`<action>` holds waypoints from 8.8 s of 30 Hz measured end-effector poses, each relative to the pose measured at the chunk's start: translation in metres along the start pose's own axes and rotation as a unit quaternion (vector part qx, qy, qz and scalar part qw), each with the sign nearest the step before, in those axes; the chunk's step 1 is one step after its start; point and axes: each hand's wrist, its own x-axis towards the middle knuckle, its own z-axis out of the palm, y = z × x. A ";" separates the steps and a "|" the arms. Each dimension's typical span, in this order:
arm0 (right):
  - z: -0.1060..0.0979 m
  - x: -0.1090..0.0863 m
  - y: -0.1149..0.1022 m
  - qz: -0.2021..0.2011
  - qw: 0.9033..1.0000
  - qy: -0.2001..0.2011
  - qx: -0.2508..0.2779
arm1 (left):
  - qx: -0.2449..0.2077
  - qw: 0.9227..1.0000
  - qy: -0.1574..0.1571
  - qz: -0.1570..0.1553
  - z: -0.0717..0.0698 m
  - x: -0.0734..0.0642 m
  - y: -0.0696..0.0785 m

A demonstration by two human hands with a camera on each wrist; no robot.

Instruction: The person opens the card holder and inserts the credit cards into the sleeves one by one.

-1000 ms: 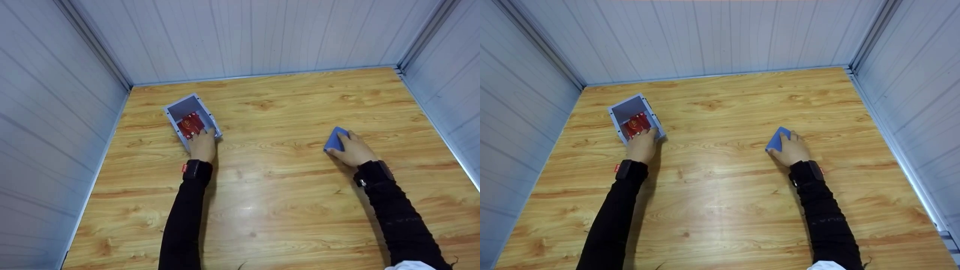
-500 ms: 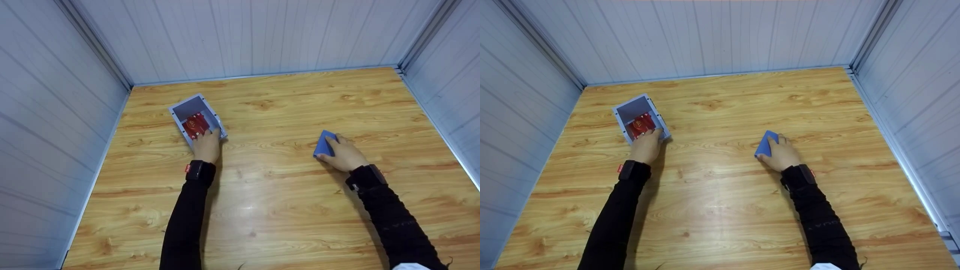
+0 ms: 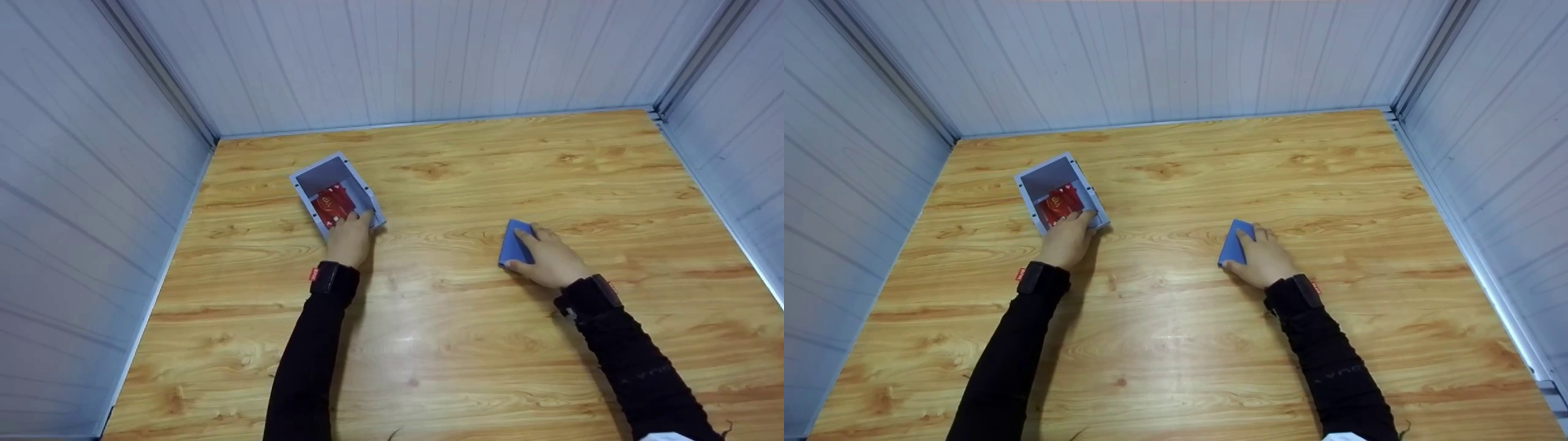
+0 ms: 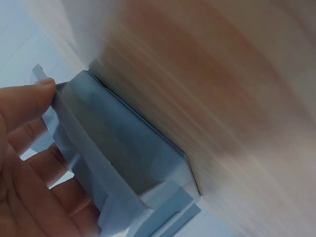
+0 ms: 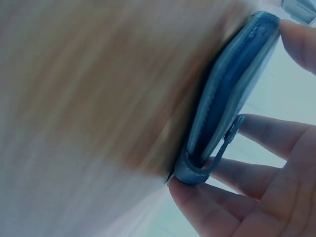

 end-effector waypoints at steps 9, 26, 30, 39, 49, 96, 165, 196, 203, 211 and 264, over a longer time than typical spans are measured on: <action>0.005 -0.003 -0.012 -0.017 1.000 -0.005 0.003 | -0.012 1.000 -0.018 0.007 0.002 0.001 0.009; 0.014 -0.006 -0.031 -0.056 0.998 -0.001 -0.002 | 0.002 0.999 -0.013 0.033 0.008 0.003 0.029; 0.016 -0.006 -0.035 -0.065 0.998 0.000 -0.007 | 0.005 0.999 0.000 0.042 0.010 0.003 0.033; 0.019 -0.009 -0.043 -0.082 0.997 0.000 -0.004 | 0.006 0.999 -0.018 0.049 0.013 0.007 0.044; 0.022 -0.011 -0.052 -0.092 0.996 0.009 -0.011 | 0.011 0.998 0.004 0.069 0.017 0.008 0.055; 0.034 -0.019 -0.083 -0.154 0.988 -0.015 -0.017 | 0.067 0.991 0.010 0.113 0.034 0.012 0.108; 0.029 -0.018 -0.088 -0.139 0.980 0.145 0.015 | 0.003 0.968 0.090 0.234 0.014 -0.036 0.113; 0.037 -0.013 -0.099 -0.100 0.989 0.106 -0.025 | 0.025 0.966 -0.126 0.223 0.024 -0.075 0.101; 0.038 -0.012 -0.102 -0.107 0.986 0.119 -0.046 | 0.024 0.966 -0.131 0.220 0.023 -0.077 0.102; 0.042 -0.010 -0.108 -0.125 0.983 0.129 -0.047 | 0.029 0.967 -0.123 0.223 0.024 -0.077 0.103; 0.011 -0.014 -0.069 -0.062 0.993 0.084 0.058 | 0.029 0.968 -0.143 0.204 0.024 -0.077 0.107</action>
